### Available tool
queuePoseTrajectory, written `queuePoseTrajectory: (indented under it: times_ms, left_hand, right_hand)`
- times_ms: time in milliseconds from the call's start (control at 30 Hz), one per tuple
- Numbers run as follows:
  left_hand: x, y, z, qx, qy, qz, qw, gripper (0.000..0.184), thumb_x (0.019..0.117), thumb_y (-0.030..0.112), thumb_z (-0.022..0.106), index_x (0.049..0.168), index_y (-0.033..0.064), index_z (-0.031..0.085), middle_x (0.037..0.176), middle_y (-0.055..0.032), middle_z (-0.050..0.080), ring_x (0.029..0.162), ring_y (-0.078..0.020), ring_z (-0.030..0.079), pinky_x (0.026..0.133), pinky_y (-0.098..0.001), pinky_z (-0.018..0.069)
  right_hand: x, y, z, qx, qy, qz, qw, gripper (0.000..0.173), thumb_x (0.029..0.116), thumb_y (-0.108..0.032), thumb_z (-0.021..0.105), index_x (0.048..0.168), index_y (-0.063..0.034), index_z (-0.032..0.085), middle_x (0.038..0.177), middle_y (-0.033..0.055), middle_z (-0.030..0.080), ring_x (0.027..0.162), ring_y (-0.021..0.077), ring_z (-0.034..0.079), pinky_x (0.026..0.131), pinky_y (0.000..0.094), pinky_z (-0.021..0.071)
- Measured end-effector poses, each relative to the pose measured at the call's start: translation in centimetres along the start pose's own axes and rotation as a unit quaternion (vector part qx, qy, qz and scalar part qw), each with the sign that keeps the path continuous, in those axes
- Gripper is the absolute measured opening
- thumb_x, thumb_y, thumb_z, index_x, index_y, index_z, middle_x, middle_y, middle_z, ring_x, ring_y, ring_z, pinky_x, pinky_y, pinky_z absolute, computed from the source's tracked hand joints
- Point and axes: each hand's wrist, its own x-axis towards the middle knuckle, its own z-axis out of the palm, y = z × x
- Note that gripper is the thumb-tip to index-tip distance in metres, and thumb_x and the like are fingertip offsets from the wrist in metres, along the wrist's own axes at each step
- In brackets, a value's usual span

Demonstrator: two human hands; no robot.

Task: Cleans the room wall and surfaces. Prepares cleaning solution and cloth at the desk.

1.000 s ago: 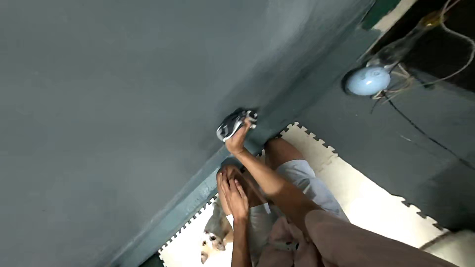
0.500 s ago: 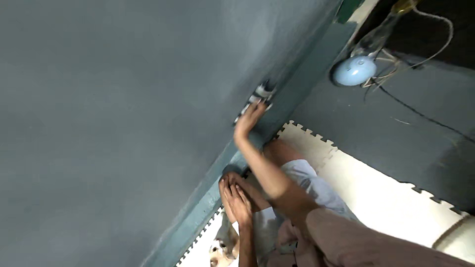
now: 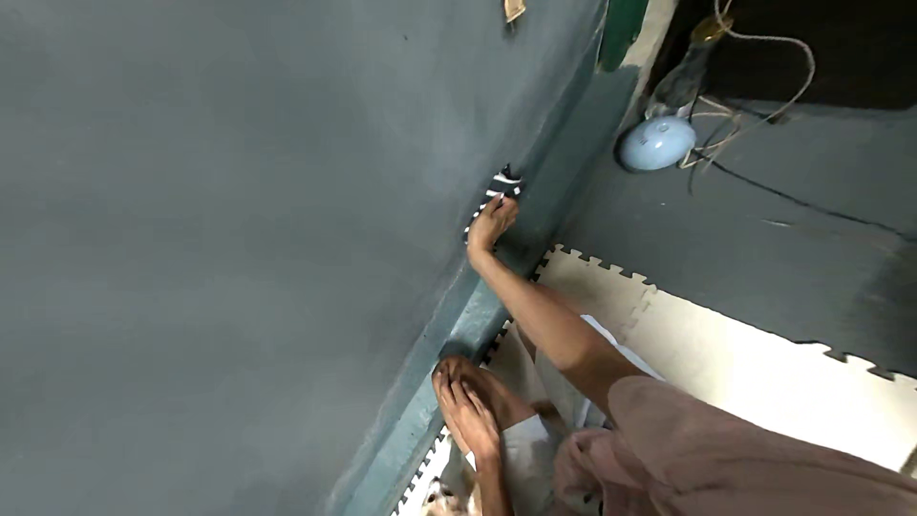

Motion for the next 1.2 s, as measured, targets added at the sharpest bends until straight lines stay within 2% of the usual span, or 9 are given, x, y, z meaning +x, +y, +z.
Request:
queuePoseTrajectory:
  times_ms: [200, 333, 433, 533, 700, 833, 1000, 1100, 1200]
  left_hand:
    - [-0.2, -0.1, -0.4, -0.018, 0.022, -0.002, 1.000, 0.041, 0.1052, 0.023, 0.039, 0.130, 0.0057, 0.066, 0.152, -0.0162, 0.049, 0.147, -0.0300, 0.040, 0.122, -0.0434, 0.0343]
    - [0.2, 0.5, -0.4, -0.017, 0.037, 0.014, 0.999, 0.036, 0.1038, 0.019, 0.042, 0.122, 0.0012, 0.069, 0.148, -0.0167, 0.053, 0.145, -0.0289, 0.042, 0.122, -0.0413, 0.0335]
    - [0.2, -0.1, -0.2, -0.016, 0.032, 0.020, 0.999, 0.038, 0.1030, 0.019, 0.042, 0.122, 0.0018, 0.069, 0.147, -0.0156, 0.054, 0.144, -0.0284, 0.043, 0.122, -0.0416, 0.0342]
    - [0.1, -0.4, -0.5, -0.021, 0.023, 0.012, 0.999, 0.039, 0.1040, 0.021, 0.041, 0.125, 0.0024, 0.068, 0.149, -0.0154, 0.052, 0.145, -0.0282, 0.042, 0.122, -0.0416, 0.0352]
    - [-0.5, -0.7, -0.1, -0.021, 0.016, 0.018, 0.999, 0.039, 0.1018, 0.021, 0.042, 0.121, -0.0014, 0.068, 0.147, -0.0198, 0.052, 0.145, -0.0322, 0.042, 0.121, -0.0439, 0.0351]
    - [-0.1, -0.7, 0.0, -0.015, 0.019, 0.035, 0.999, 0.040, 0.1023, 0.022, 0.041, 0.124, 0.0020, 0.068, 0.147, -0.0186, 0.053, 0.144, -0.0328, 0.043, 0.121, -0.0447, 0.0354]
    - [-0.6, -0.4, -0.3, -0.013, 0.022, 0.028, 0.999, 0.037, 0.1031, 0.019, 0.043, 0.124, 0.0015, 0.068, 0.149, -0.0170, 0.052, 0.145, -0.0296, 0.042, 0.122, -0.0413, 0.0351]
    - [-0.3, -0.2, -0.4, -0.017, 0.031, 0.026, 0.999, 0.037, 0.1034, 0.018, 0.043, 0.126, 0.0033, 0.068, 0.150, -0.0150, 0.051, 0.145, -0.0274, 0.042, 0.122, -0.0406, 0.0354]
    - [-0.3, -0.1, -0.2, -0.012, 0.040, 0.033, 0.999, 0.036, 0.1035, 0.018, 0.044, 0.128, 0.0042, 0.067, 0.149, -0.0152, 0.052, 0.145, -0.0276, 0.043, 0.122, -0.0414, 0.0350]
  right_hand:
    - [3.9, -0.5, 0.9, 0.028, 0.030, 0.038, 0.998, 0.049, 0.1082, -0.042, 0.037, 0.132, -0.0046, 0.060, 0.133, 0.0184, 0.059, 0.130, 0.0313, 0.053, 0.112, 0.0433, 0.0415]
    - [-8.0, -0.8, -2.5, 0.046, -0.062, 0.008, 0.997, 0.057, 0.1091, -0.051, 0.025, 0.139, -0.0083, 0.048, 0.139, 0.0173, 0.053, 0.130, 0.0295, 0.053, 0.108, 0.0475, 0.0460]
    - [-17.6, 0.4, -4.3, 0.051, -0.094, -0.036, 0.994, 0.042, 0.1094, -0.034, 0.033, 0.127, -0.0018, 0.053, 0.137, 0.0223, 0.050, 0.134, 0.0341, 0.047, 0.114, 0.0475, 0.0405]
    - [-20.7, 0.1, -4.9, 0.090, -0.119, -0.153, 0.977, 0.024, 0.1010, -0.018, 0.047, 0.110, 0.0025, 0.056, 0.134, 0.0268, 0.047, 0.133, 0.0387, 0.044, 0.112, 0.0463, 0.0413]
    - [-12.3, -5.8, -3.6, 0.108, -0.079, -0.314, 0.940, 0.011, 0.0958, -0.015, 0.054, 0.097, -0.0045, 0.057, 0.136, 0.0246, 0.048, 0.135, 0.0391, 0.043, 0.112, 0.0506, 0.0390]
    - [-1.5, -9.2, -0.9, 0.149, -0.049, -0.228, 0.961, 0.027, 0.1054, -0.021, 0.043, 0.112, -0.0002, 0.059, 0.152, 0.0223, 0.040, 0.146, 0.0309, 0.035, 0.120, 0.0429, 0.0340]
    - [8.9, -6.3, 1.5, 0.132, -0.023, -0.030, 0.991, 0.048, 0.1097, -0.039, 0.036, 0.137, -0.0024, 0.051, 0.134, 0.0159, 0.060, 0.123, 0.0218, 0.059, 0.106, 0.0368, 0.0495]
    - [8.6, -5.9, 1.1, 0.123, -0.031, 0.026, 0.992, 0.052, 0.1092, -0.045, 0.035, 0.140, -0.0059, 0.049, 0.128, 0.0142, 0.064, 0.117, 0.0230, 0.063, 0.101, 0.0420, 0.0522]
    - [2.1, -6.1, -0.5, 0.122, -0.042, -0.011, 0.992, 0.050, 0.1093, -0.047, 0.035, 0.135, -0.0065, 0.051, 0.115, 0.0132, 0.066, 0.105, 0.0221, 0.066, 0.094, 0.0420, 0.0546]
